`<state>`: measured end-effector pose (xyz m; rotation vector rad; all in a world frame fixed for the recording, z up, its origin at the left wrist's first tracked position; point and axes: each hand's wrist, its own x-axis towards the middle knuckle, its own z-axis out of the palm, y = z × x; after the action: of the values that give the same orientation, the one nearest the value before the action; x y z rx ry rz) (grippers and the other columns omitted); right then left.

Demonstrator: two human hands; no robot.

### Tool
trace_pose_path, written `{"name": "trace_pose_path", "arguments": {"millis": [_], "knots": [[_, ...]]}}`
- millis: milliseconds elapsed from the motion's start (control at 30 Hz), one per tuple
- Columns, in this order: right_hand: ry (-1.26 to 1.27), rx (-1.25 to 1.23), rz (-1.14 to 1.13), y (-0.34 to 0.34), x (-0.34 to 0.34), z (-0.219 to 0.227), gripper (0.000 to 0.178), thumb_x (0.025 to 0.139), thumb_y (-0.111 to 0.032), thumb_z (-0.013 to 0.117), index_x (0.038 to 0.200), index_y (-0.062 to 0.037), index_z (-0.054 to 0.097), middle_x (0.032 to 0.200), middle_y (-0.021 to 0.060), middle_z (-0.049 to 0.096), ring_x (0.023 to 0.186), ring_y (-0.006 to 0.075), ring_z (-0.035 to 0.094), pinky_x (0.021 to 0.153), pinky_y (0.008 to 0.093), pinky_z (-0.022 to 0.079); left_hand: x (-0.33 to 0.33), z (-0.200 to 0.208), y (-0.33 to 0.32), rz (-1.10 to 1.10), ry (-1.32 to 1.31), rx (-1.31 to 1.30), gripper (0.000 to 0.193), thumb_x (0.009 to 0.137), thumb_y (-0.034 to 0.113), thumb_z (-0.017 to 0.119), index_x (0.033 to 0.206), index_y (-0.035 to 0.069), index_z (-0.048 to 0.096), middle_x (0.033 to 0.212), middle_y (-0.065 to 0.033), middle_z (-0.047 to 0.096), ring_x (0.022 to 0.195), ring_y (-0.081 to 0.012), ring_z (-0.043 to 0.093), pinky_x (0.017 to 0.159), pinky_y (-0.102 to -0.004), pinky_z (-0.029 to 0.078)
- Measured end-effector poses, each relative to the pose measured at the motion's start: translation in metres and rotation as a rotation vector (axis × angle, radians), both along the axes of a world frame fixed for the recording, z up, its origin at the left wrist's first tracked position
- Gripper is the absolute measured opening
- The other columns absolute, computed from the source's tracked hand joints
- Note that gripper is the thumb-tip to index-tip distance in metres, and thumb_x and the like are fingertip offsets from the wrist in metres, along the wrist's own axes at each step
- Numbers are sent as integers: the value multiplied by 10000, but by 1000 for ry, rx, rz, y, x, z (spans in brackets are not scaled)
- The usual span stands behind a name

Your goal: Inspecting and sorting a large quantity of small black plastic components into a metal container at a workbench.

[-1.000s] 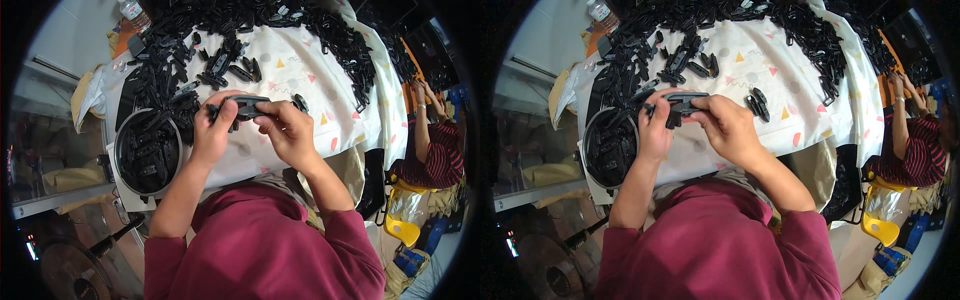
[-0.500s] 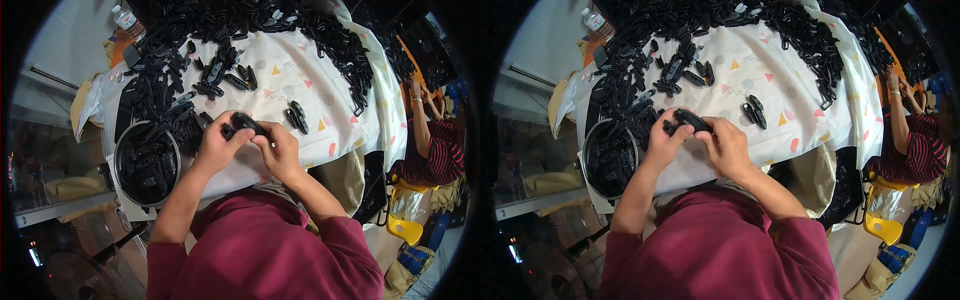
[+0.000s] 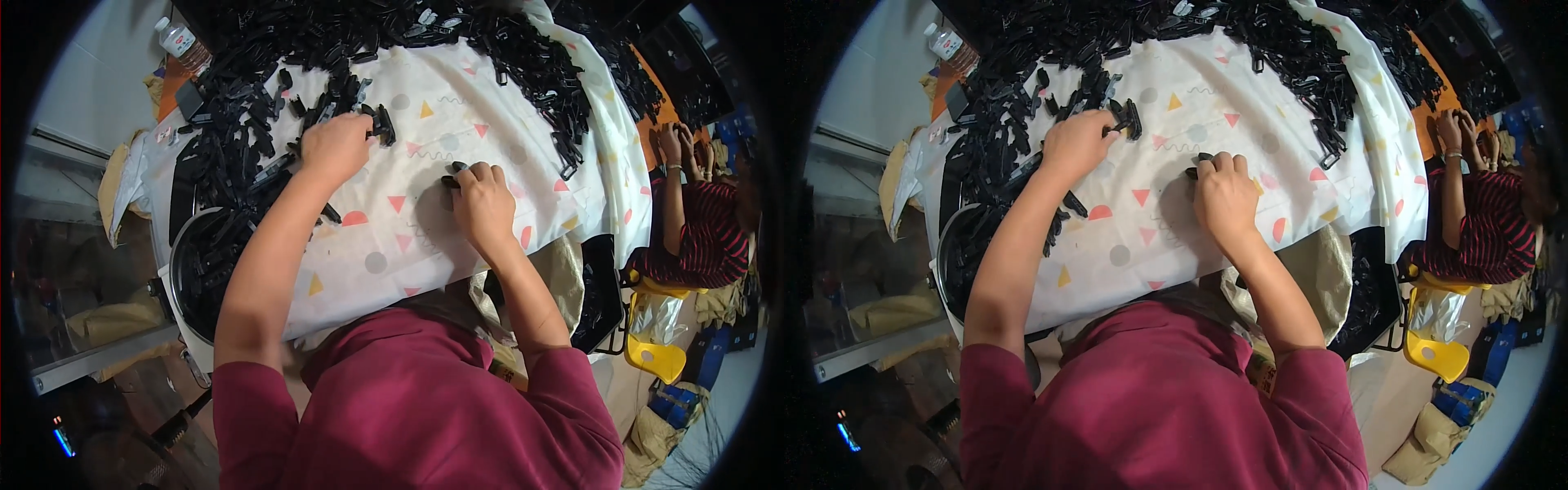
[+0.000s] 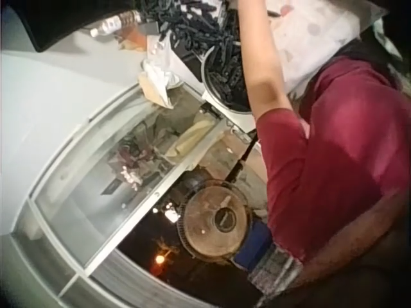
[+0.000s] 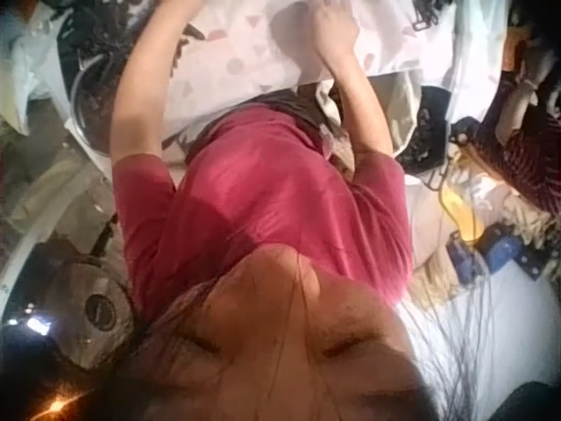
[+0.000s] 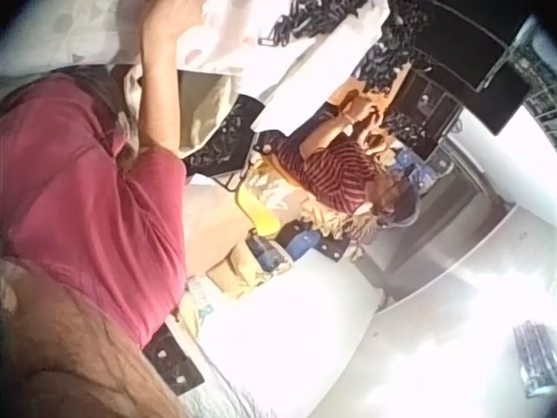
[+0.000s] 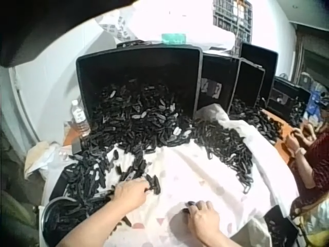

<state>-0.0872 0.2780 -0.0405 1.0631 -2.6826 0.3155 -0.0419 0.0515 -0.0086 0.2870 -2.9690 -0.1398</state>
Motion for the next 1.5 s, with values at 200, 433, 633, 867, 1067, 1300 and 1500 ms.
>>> {"name": "trace_pose_path", "arguments": {"millis": [200,433,633,867,1067,1300,1500], "knots": [[-989,-767,299,-9,22,51,261,883,18,494,1130,-14,571,955,93,577,814,146,589,618,241,527,42,39,6,37,-142,1265,180,791,184,694,801,25,610,753,-1,603,713,-78,537,643,-229,434],[-674,-548,539,-17,31,72,213,800,1,646,1002,18,580,842,78,641,743,143,641,625,248,513,63,62,12,-134,-188,1275,200,799,163,689,918,8,647,790,1,616,743,-68,547,660,-228,441],[-547,-713,440,-14,49,62,227,770,-7,686,965,33,579,827,110,645,730,168,652,642,256,515,77,72,25,-317,5,818,293,698,180,738,928,30,637,785,-116,632,713,-232,612,649,-305,466],[-650,-590,604,-19,47,70,456,712,2,706,1129,9,522,971,95,596,898,193,597,725,295,497,107,42,32,-309,193,854,393,643,239,756,925,38,569,813,-126,611,730,-300,606,648,-360,476],[-943,-588,629,-18,58,61,874,644,-291,792,1354,-46,346,1102,124,556,1006,204,549,830,321,477,167,38,30,-191,306,579,361,699,281,717,973,86,585,918,-85,626,854,-261,604,749,-369,440],[-927,-683,18,27,19,12,341,903,-208,569,1172,-2,532,1048,65,595,915,118,557,661,221,482,276,23,-37,642,291,-92,513,741,302,695,1197,116,551,1033,-110,576,980,-289,513,833,-420,383],[-778,-656,-11,39,19,10,260,891,-153,579,1113,-18,575,1017,35,605,882,97,562,693,235,485,262,31,-36,640,241,-127,540,703,368,717,1153,100,587,1301,-170,436,1217,-377,367,1006,-472,290]]}}
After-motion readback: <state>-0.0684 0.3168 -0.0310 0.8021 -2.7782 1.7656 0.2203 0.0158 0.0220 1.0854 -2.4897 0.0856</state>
